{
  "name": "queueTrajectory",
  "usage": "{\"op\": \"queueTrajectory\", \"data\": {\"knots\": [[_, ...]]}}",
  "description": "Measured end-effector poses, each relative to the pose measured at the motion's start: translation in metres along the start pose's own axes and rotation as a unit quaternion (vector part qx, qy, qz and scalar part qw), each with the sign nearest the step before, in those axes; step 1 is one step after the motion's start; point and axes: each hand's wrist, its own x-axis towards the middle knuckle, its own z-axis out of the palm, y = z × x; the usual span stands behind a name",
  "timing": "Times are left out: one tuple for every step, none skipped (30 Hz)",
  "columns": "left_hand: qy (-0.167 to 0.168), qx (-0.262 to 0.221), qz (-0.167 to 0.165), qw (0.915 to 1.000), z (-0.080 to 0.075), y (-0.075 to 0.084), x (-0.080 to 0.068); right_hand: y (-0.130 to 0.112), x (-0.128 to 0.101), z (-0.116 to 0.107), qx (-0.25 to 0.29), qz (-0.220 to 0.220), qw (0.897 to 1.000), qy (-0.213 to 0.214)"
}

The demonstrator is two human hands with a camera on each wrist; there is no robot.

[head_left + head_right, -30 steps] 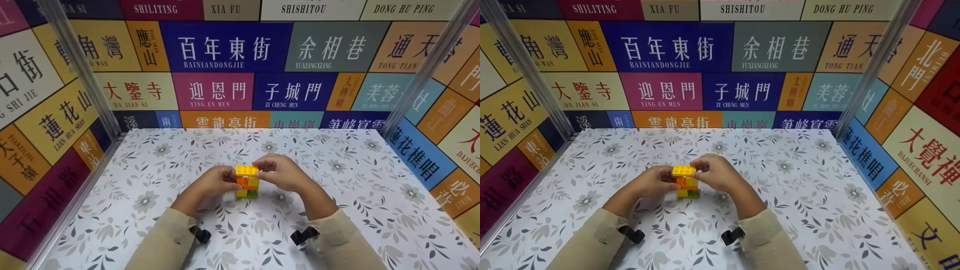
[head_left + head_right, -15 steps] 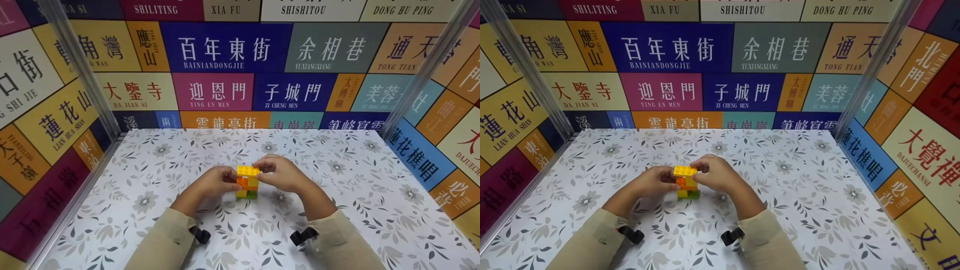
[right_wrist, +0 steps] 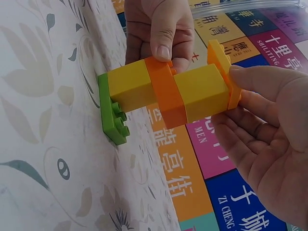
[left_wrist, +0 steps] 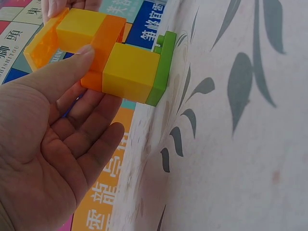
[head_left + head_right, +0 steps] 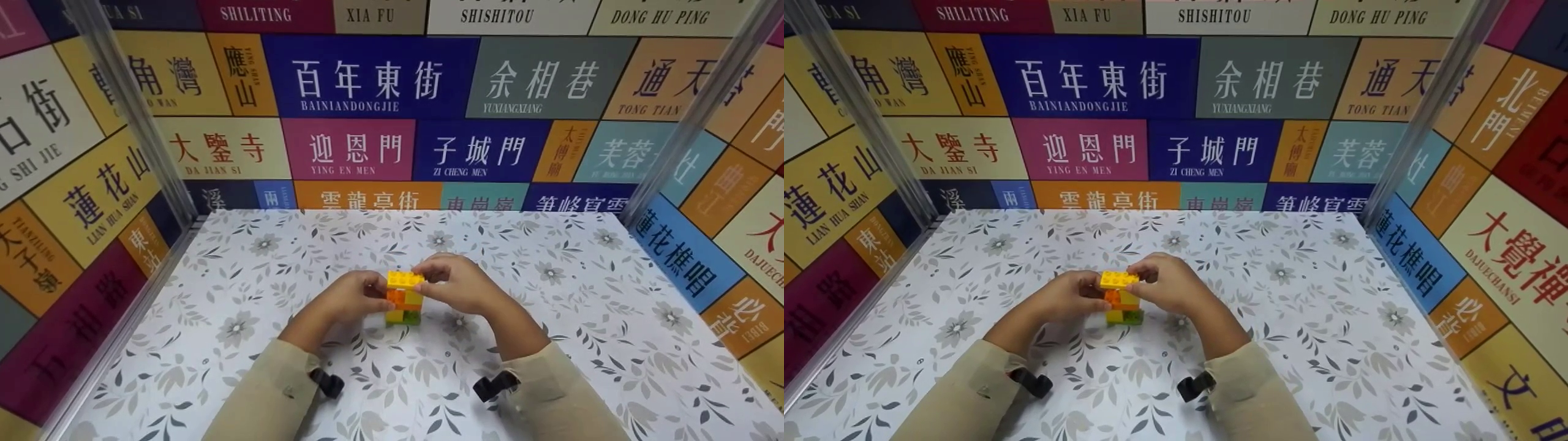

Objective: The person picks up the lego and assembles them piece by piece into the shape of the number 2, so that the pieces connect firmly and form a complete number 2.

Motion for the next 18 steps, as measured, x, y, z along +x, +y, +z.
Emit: {"op": "queueTrajectory", "data": {"knots": [[0.0,-0.002,-0.002,1.0,0.0,0.0001,-0.0002,0.0,-0.0001,0.0003,0.0,0.001,1.0,0.0],[0.0,-0.004,-0.003,1.0,0.0,-0.0001,-0.0003,0.0,-0.0002,0.0008,0.0,0.001,1.0,0.0],[0.0,-0.006,-0.004,1.0,0.0,-0.0001,-0.0004,0.0,-0.0005,0.0011,0.0,0.001,1.0,0.0],[-0.001,-0.008,-0.004,1.0,-0.0001,-0.0003,-0.0006,-0.0004,-0.0007,0.0012,0.0,0.002,1.0,0.0],[0.0,-0.008,-0.004,1.0,-0.0001,-0.0005,-0.0006,-0.0008,-0.001,0.0014,-0.001,0.002,1.0,0.0],[-0.001,-0.009,-0.004,1.0,-0.0003,-0.0007,-0.0008,-0.0013,-0.0012,0.0015,-0.003,0.002,1.0,0.0],[-0.001,-0.009,-0.003,1.0,-0.0003,-0.001,-0.0009,-0.0013,-0.0013,0.0016,-0.005,0.002,1.0,0.001],[-0.001,-0.01,-0.003,0.9999,-0.0003,-0.0012,-0.001,-0.0016,-0.0016,0.0017,-0.006,0.0,1.0,0.0],[-0.001,-0.009,-0.003,1.0,-0.0003,-0.0014,-0.001,-0.0018,-0.0018,0.0017,-0.007,-0.001,1.0,0.0],[0.0,-0.008,-0.002,1.0,-0.0003,-0.0015,-0.0009,-0.0022,-0.0019,0.0018,-0.008,-0.004,1.0,0.0],[0.001,-0.007,-0.001,1.0,-0.0002,-0.0016,-0.0008,-0.0024,-0.0021,0.0019,-0.01,-0.007,1.0,0.001],[0.002,-0.005,0.001,1.0,-0.0001,-0.0017,-0.0006,-0.0025,-0.0022,0.0019,-0.01,-0.012,1.0,0.001],[0.004,-0.003,0.004,1.0,0.0001,-0.0018,-0.0002,-0.0027,-0.0023,0.002,-0.011,-0.016,1.0,0.0],[0.004,-0.001,0.006,1.0,0.0002,-0.0017,-0.0002,-0.0032,-0.0027,0.0019,-0.013,-0.02,1.0,0.0],[0.004,0.001,0.008,1.0,0.0003,-0.0017,0.0001,-0.0034,-0.0027,0.0019,-0.013,-0.023,1.0,0.001],[0.005,0.003,0.008,0.9999,0.0004,-0.0018,0.0003,-0.0038,-0.0029,0.0018,-0.015,-0.026,1.0,0.001],[0.005,0.005,0.008,0.9999,0.0005,-0.0018,0.0005,-0.0038,-0.003,0.0017,-0.015,-0.027,1.0,0.001],[0.005,0.007,0.008,0.9999,0.0004,-0.0019,0.0009,-0.004,-0.003,0.0016,-0.016,-0.029,0.999,0.001]]}}
